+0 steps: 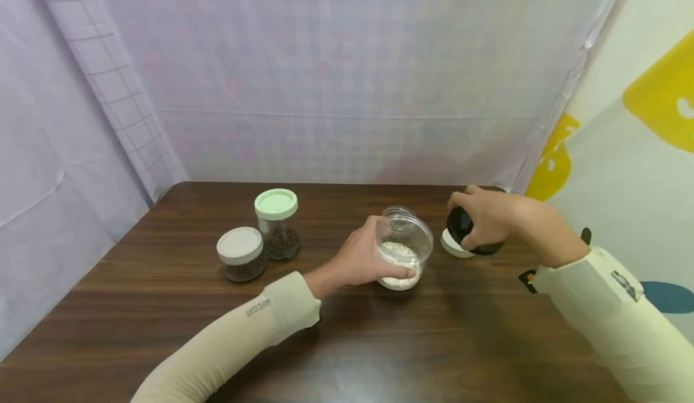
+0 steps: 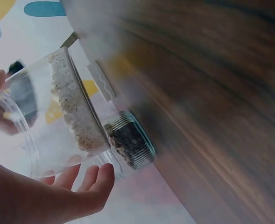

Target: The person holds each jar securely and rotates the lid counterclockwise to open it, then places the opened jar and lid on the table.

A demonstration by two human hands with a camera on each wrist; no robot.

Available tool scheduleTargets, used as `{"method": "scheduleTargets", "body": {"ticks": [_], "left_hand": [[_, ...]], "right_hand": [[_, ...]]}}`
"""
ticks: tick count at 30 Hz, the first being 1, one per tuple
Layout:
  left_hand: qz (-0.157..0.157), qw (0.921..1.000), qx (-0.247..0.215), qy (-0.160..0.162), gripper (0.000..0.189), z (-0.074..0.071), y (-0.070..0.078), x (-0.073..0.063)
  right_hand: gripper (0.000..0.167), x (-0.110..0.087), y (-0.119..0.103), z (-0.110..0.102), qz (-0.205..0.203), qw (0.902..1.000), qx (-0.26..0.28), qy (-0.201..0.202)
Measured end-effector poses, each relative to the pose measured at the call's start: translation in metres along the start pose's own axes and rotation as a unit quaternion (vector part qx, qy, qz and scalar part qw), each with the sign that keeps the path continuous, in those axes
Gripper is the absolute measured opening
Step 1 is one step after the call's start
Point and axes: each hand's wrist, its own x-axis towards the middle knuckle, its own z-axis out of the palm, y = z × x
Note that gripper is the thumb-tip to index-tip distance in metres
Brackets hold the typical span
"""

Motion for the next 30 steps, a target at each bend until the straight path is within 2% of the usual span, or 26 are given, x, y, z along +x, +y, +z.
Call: {"method": "scheduleTargets", "body": {"ticks": [5,13,22,30], "left_hand": [[-0.014,0.9997,0.021,-0.007,0.107,0.003,-0.005,0.003],[-0.037,0.9987,0.032,-0.014,0.108,0.008,-0.005,0.009],[-0.046,0.9975,0.047,-0.027,0.108,0.012,-0.002,0.014],[-0.028,0.9969,0.073,-0.013,0.107,0.012,-0.002,0.017]], "right_hand": [[0.071,0.006,0.019,0.037,0.005,0.9994,0.007,-0.034],[0.072,0.016,0.024,0.075,0.019,0.9968,0.037,-0.069],[0.066,0.02,0.026,0.091,0.027,0.9958,0.046,-0.075],[0.065,0.019,0.026,0.091,0.035,0.9955,0.039,-0.079]]}}
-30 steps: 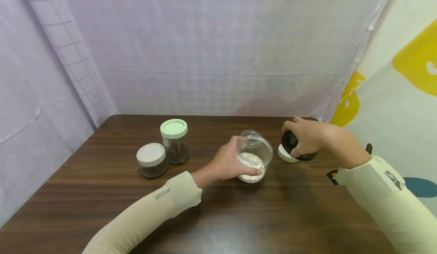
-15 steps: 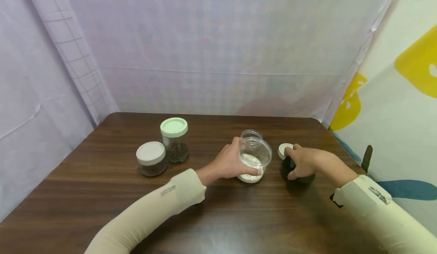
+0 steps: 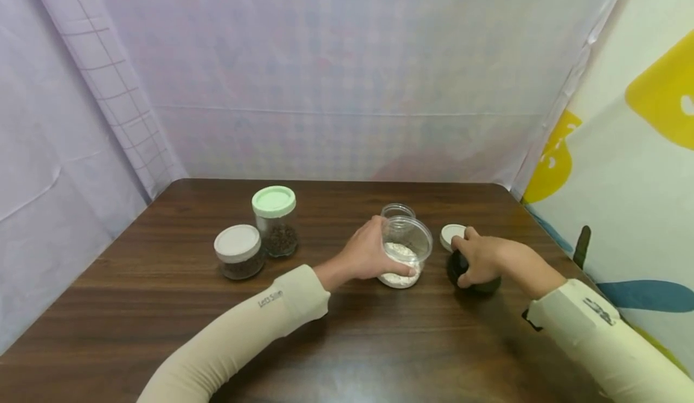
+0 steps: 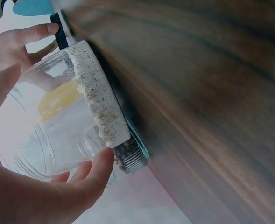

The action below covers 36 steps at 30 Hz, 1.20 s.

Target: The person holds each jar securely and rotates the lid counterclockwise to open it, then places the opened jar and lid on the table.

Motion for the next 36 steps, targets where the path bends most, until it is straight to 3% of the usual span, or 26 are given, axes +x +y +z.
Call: {"method": "scheduleTargets", "body": {"ticks": [6,13,16,28,32,36], "left_hand": [[0.006,1.0,0.003,0.0,0.107,0.0,-0.001,0.001],[-0.01,0.9999,-0.013,-0.003,0.118,0.0,-0.002,0.0],[-0.003,1.0,0.003,0.001,0.122,0.0,-0.002,-0.002],[0.026,0.9969,0.063,0.04,0.128,-0.013,-0.003,-0.036],[0.026,0.9947,0.068,0.073,0.113,-0.029,-0.006,-0.046],[0.052,0.9823,0.091,0.155,0.09,-0.056,-0.01,-0.053]], "right_hand": [[0.067,0.001,0.002,0.004,0.003,0.9999,-0.011,-0.004],[0.071,0.002,0.002,0.004,0.0,0.9998,-0.02,0.0],[0.073,0.002,0.003,0.006,-0.008,0.9997,-0.021,0.0],[0.076,-0.001,0.013,0.009,-0.021,0.9997,-0.006,0.014],[0.076,-0.005,0.016,0.009,-0.035,0.9991,0.015,0.019],[0.078,-0.011,0.018,0.004,-0.049,0.9974,0.028,0.045]]}}
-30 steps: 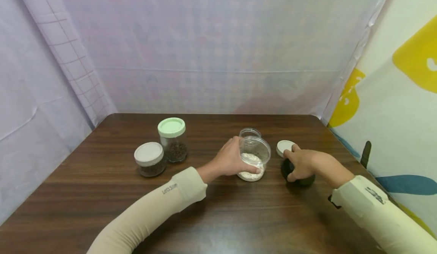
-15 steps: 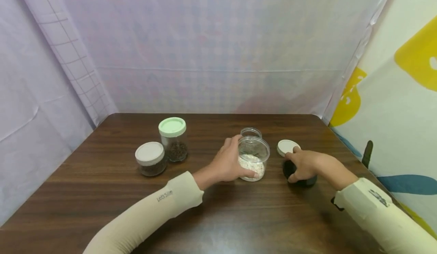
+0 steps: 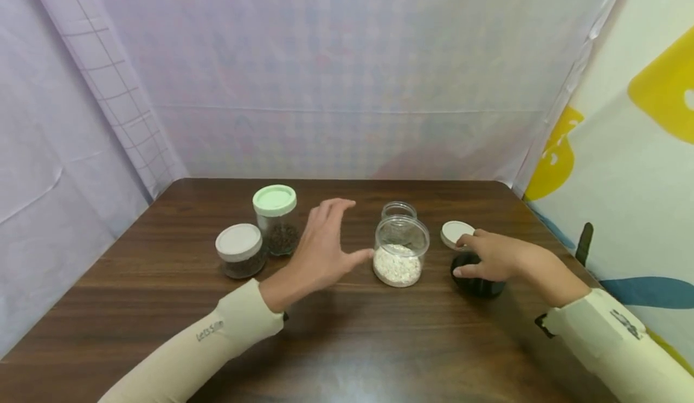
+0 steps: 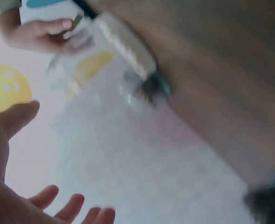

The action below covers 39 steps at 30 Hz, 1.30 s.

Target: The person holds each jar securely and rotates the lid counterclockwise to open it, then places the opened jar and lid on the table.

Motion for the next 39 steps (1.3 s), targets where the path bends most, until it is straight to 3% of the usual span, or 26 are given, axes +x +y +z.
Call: {"method": "scheduleTargets", "body": {"ticks": [3,6,9,12,15,19,24,31,39], "left_hand": [[0.002,0.9977,0.03,0.061,0.085,-0.023,-0.012,0.007],[-0.032,0.9939,0.061,0.086,0.093,-0.044,-0.028,0.017],[-0.09,0.9911,0.069,0.07,0.105,-0.061,-0.047,0.024],[-0.156,0.9869,0.02,0.035,0.116,-0.074,-0.065,0.027],[-0.201,0.9793,-0.028,0.004,0.126,-0.082,-0.079,0.025],[-0.228,0.9717,-0.039,-0.049,0.138,-0.085,-0.089,0.024],[-0.25,0.9628,-0.035,-0.095,0.137,-0.085,-0.098,0.029],[-0.259,0.96,-0.033,-0.101,0.125,-0.083,-0.108,0.031],[-0.26,0.9605,-0.041,-0.089,0.121,-0.079,-0.109,0.033]], "right_hand": [[0.077,-0.006,0.0,-0.006,-0.011,0.9996,0.0,0.026],[0.076,-0.012,-0.002,-0.011,-0.019,0.9986,0.006,0.048],[0.075,-0.018,-0.005,-0.014,-0.026,0.9971,0.012,0.071],[0.073,-0.025,-0.008,-0.016,-0.03,0.9946,0.007,0.099],[0.071,-0.032,-0.012,-0.018,-0.031,0.9926,0.005,0.117],[0.068,-0.04,-0.017,-0.021,-0.034,0.9907,0.01,0.131],[0.063,-0.046,-0.024,-0.024,-0.048,0.9887,0.022,0.14],[0.064,-0.05,-0.026,-0.025,-0.044,0.9871,0.014,0.154],[0.062,-0.051,-0.026,-0.024,-0.053,0.9873,0.022,0.148]]}}
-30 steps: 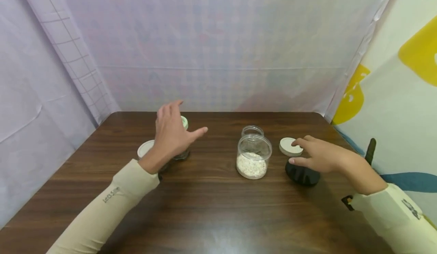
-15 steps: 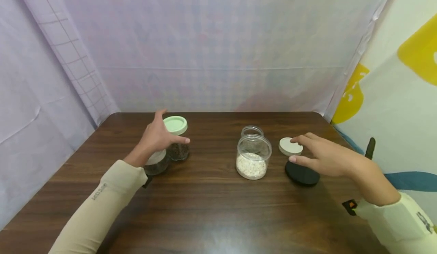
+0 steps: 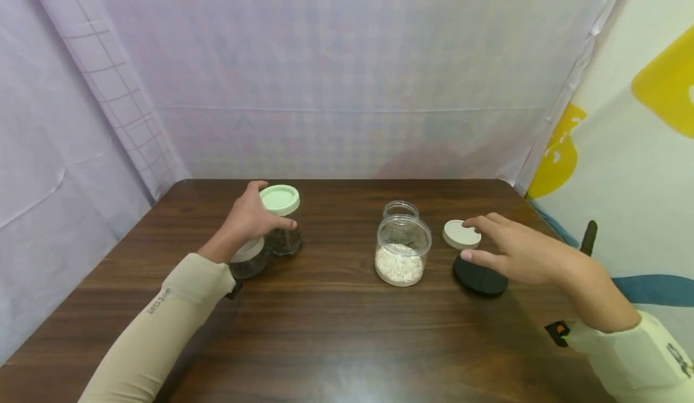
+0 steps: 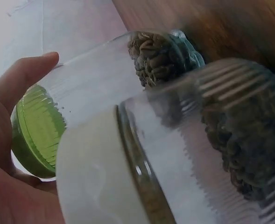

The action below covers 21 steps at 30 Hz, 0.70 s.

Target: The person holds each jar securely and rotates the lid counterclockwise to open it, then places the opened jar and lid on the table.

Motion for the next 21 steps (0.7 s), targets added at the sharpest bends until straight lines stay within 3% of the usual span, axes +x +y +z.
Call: {"method": "scheduleTargets", "body": {"ticks": [5,11,17,21], "left_hand": [[0.008,0.9997,-0.016,0.015,0.12,0.007,0.002,-0.001],[0.053,0.9944,-0.072,0.057,0.109,0.013,0.015,-0.006],[0.114,0.9734,-0.187,0.066,0.1,0.02,0.039,-0.014],[0.164,0.9608,-0.212,0.069,0.098,0.027,0.055,-0.024]], "right_hand": [[0.064,0.0,0.001,0.0,0.006,1.0,-0.001,-0.001],[0.067,0.001,-0.001,-0.003,0.004,0.9998,-0.009,0.014],[0.062,0.008,-0.01,-0.006,-0.022,0.9986,-0.011,0.046],[0.063,0.017,-0.026,-0.014,-0.023,0.9963,-0.008,0.083]]}}
